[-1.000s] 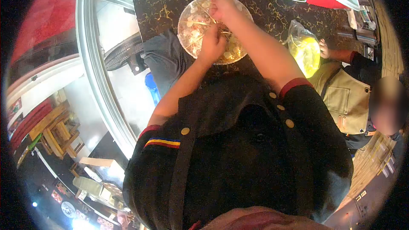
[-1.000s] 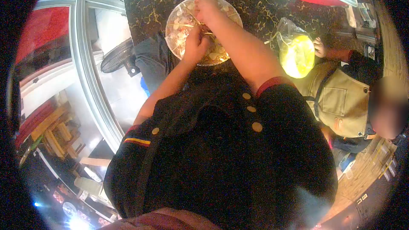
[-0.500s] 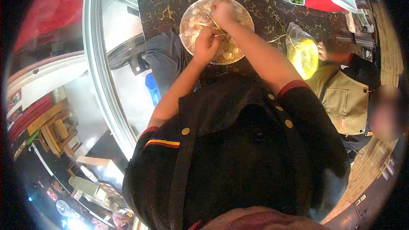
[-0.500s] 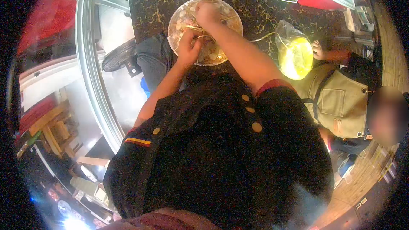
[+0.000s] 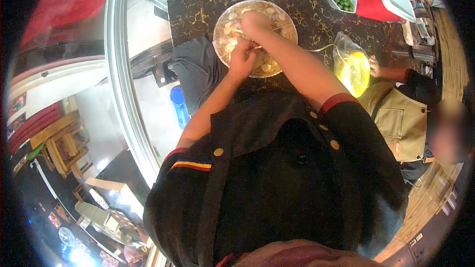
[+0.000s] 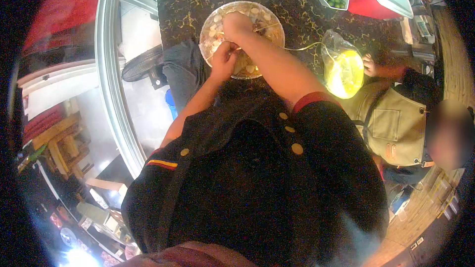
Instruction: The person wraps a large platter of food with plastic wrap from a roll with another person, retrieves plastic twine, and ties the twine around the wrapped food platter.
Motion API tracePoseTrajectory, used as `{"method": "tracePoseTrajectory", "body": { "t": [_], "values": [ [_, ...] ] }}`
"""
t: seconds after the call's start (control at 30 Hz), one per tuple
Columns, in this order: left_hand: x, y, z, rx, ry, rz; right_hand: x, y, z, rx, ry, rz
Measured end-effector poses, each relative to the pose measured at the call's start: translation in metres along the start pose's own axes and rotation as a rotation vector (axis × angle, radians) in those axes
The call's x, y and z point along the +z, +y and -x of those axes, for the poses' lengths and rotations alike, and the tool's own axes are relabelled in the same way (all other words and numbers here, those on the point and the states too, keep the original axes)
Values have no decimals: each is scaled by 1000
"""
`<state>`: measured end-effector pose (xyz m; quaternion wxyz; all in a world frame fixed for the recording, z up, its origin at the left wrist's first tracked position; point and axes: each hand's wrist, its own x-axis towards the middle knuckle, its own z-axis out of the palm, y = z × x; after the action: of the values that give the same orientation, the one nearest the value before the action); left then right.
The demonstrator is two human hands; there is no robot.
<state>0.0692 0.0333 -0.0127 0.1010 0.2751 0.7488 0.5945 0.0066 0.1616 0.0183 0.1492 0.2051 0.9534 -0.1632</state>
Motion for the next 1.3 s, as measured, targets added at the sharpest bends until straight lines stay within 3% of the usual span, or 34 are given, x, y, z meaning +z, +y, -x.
{"method": "tracePoseTrajectory", "body": {
  "t": [0.2, 0.27, 0.3, 0.37, 0.43, 0.47, 0.53, 0.57, 0.63, 0.8, 0.87, 1.0, 1.07, 1.1, 1.17, 1.2, 1.27, 1.3],
  "values": [
    [-8, 6, -8, 51, -5, 58, 4, 6, -21, 5, 32, -118],
    [-9, 9, -10, 79, 3, 29, -1, 12, -44, -295, -253, 182],
    [-10, 9, -10, 81, 8, 11, -3, 13, -42, -293, -253, 182],
    [-9, 10, -18, 90, 10, -9, -9, 14, -40, -82, -282, -204],
    [-9, 11, -28, 80, 204, -147, -6, 13, -42, -32, -298, -295],
    [-11, 7, -36, 82, 202, -148, 1, 15, -49, -7, -306, -340],
    [-16, -5, -52, 82, 332, -527, 20, 21, -67, 108, -339, -463],
    [-17, -7, -57, 83, 331, -527, 24, 22, -70, 198, -366, -539],
    [-18, -11, -66, 193, 246, -634, 33, 27, -74, 173, -332, -538],
    [-10, -28, -74, 171, 217, -558, -1, 18, -46, 208, -395, -584],
    [-9, -26, -76, 171, 239, -545, -44, 6, -6, -71, -280, -484],
    [-13, -18, -77, 200, 206, -601, -19, 30, -32, 102, -382, -556],
    [-17, -21, -70, 201, 194, -617, 11, 58, -51, -412, -11, -148],
    [-21, -24, -62, 209, 172, -586, -5, 53, -33, -413, -14, -145],
    [-24, -23, -42, 211, 140, -552, -36, 47, 14, 153, -416, -413],
    [-26, -19, -27, 248, 57, -452, -44, 48, 28, 158, -423, -416],
    [-27, -7, -2, 318, -60, -326, -51, 58, 46, -111, -587, -386],
    [-26, -3, 4, 309, -64, -328, -32, 76, 39, -111, -597, -390]
  ]
}}
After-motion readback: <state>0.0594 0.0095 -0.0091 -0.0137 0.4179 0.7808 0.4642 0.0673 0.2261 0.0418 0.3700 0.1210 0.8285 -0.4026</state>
